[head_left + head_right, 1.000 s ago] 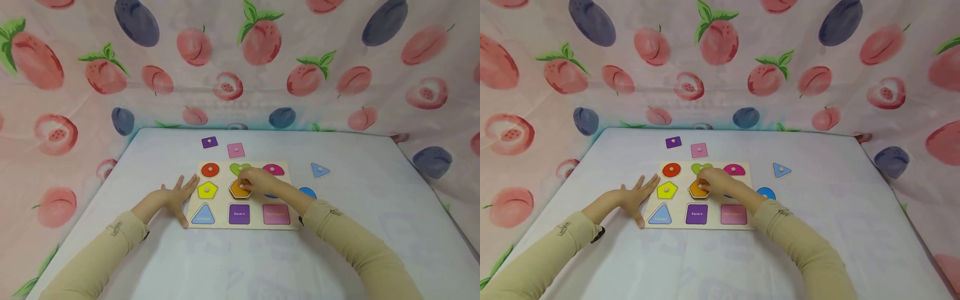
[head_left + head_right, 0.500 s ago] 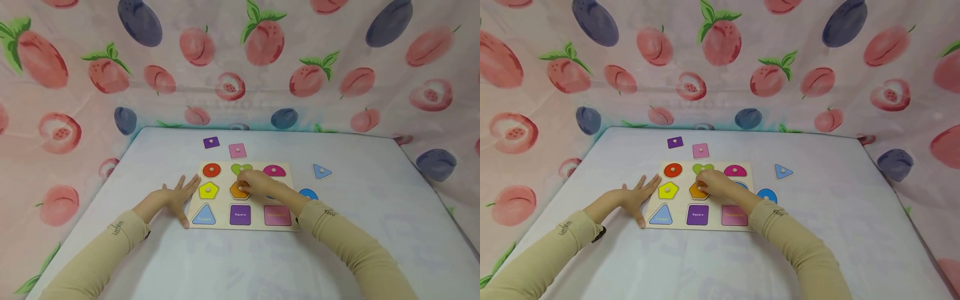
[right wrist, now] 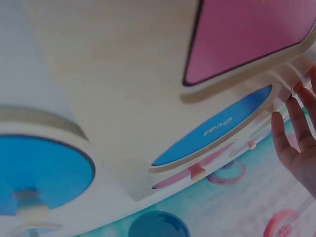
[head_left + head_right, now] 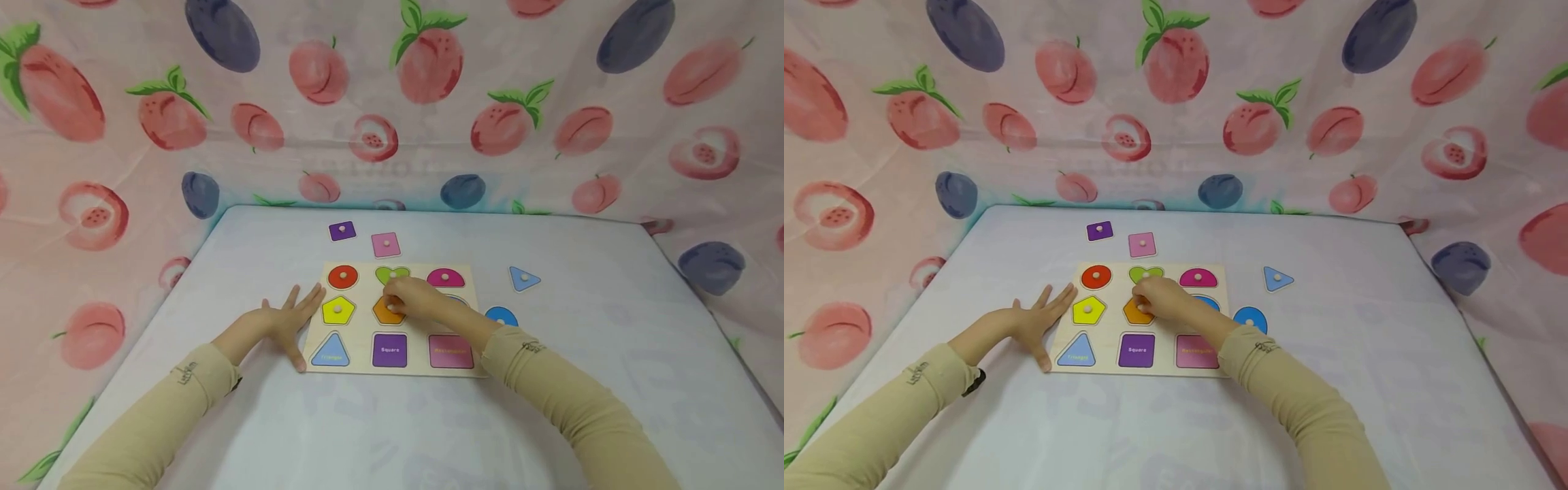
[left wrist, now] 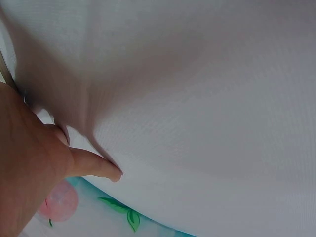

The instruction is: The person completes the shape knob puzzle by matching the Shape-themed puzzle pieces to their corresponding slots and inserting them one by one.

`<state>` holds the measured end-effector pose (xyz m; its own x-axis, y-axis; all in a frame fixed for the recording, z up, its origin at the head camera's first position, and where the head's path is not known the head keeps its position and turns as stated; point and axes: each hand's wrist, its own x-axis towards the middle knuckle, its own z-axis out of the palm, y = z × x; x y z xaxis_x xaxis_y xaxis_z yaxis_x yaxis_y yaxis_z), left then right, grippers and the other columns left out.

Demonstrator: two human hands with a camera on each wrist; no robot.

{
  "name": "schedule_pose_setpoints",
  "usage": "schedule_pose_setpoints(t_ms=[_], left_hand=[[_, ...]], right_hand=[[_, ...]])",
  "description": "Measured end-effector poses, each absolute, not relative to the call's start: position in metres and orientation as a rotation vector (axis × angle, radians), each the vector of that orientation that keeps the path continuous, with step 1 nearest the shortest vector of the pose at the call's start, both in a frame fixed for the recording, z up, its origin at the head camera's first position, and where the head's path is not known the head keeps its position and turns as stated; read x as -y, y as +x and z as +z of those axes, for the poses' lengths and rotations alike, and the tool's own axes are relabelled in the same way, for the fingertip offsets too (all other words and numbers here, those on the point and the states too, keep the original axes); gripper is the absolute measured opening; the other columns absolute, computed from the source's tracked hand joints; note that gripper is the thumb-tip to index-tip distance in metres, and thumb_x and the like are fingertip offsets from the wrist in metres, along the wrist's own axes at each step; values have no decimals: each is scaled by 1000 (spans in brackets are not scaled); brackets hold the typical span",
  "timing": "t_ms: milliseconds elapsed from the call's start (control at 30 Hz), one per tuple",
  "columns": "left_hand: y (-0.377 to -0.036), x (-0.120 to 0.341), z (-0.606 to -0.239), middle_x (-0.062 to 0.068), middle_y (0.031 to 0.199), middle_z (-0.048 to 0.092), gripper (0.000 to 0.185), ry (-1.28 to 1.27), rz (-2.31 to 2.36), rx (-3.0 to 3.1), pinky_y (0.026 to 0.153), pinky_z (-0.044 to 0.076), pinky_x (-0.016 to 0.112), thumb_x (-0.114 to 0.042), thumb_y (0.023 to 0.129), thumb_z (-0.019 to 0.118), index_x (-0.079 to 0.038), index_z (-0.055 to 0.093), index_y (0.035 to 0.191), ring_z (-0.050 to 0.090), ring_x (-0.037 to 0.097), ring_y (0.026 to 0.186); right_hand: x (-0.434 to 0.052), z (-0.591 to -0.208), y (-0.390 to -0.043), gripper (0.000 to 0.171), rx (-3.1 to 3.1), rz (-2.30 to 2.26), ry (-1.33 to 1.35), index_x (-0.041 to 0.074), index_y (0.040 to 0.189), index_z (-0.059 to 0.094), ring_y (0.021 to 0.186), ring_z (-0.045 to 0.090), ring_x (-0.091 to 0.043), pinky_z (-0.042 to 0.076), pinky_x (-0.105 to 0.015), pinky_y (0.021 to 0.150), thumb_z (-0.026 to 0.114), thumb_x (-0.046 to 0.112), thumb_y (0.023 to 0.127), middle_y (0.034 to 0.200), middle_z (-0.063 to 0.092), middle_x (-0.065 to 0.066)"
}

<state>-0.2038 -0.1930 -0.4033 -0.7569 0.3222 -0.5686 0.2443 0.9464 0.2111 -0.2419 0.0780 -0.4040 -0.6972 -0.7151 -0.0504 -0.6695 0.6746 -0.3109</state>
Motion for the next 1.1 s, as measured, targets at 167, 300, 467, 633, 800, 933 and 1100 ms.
schedule_pose_setpoints(t_ms=[167,300,467,633,800,933,1100], left_hand=[[-202,194,-401,9,157,-22,144,407,171,-2461,94,-4,82,-51,52,87,-15,-13,151,-20,45,141],[-203,195,-400,9,157,-22,144,409,156,-2460,93,-4,82,-51,52,87,-15,-13,151,-20,45,141],[-206,196,-400,7,157,-23,145,419,137,-2468,94,-4,82,-53,52,86,-16,-14,150,-20,44,141],[-208,196,-406,6,157,-25,146,418,142,-2461,94,-5,82,-54,51,86,-17,-15,150,-22,43,141],[-208,195,-408,6,157,-24,146,416,152,-2454,93,-5,82,-54,51,86,-17,-15,150,-21,43,141],[-208,195,-407,6,157,-25,146,412,152,-2450,93,-6,82,-53,51,86,-17,-16,150,-22,43,141],[-206,197,-406,6,157,-25,146,403,158,-2457,93,-6,81,-53,51,86,-17,-15,150,-22,43,141]], right_hand=[[-74,-403,-240,6,-2720,-382,-1146,9,83,62,76,51,-15,48,-25,74,67,9,87,80,59,-1],[-75,-402,-240,4,-2697,-424,-1115,10,87,63,78,52,-15,49,-25,76,67,10,87,83,61,-1],[-80,-399,-241,9,-2646,-512,-1066,10,94,66,82,53,-15,50,-23,80,68,8,86,87,62,-1],[-83,-395,-241,18,-2584,-489,-1049,9,104,67,84,53,-14,50,-23,83,68,10,86,89,63,-1],[-86,-390,-237,29,-2571,-435,-1041,7,115,65,88,56,-16,51,-26,87,67,12,86,101,68,-3],[-90,-387,-232,31,-2600,-411,-1033,5,116,65,92,59,-18,52,-28,89,68,13,86,107,69,-5],[-97,-385,-227,26,-2616,-424,-1005,7,113,67,99,61,-19,51,-30,92,67,12,87,111,69,-4]])
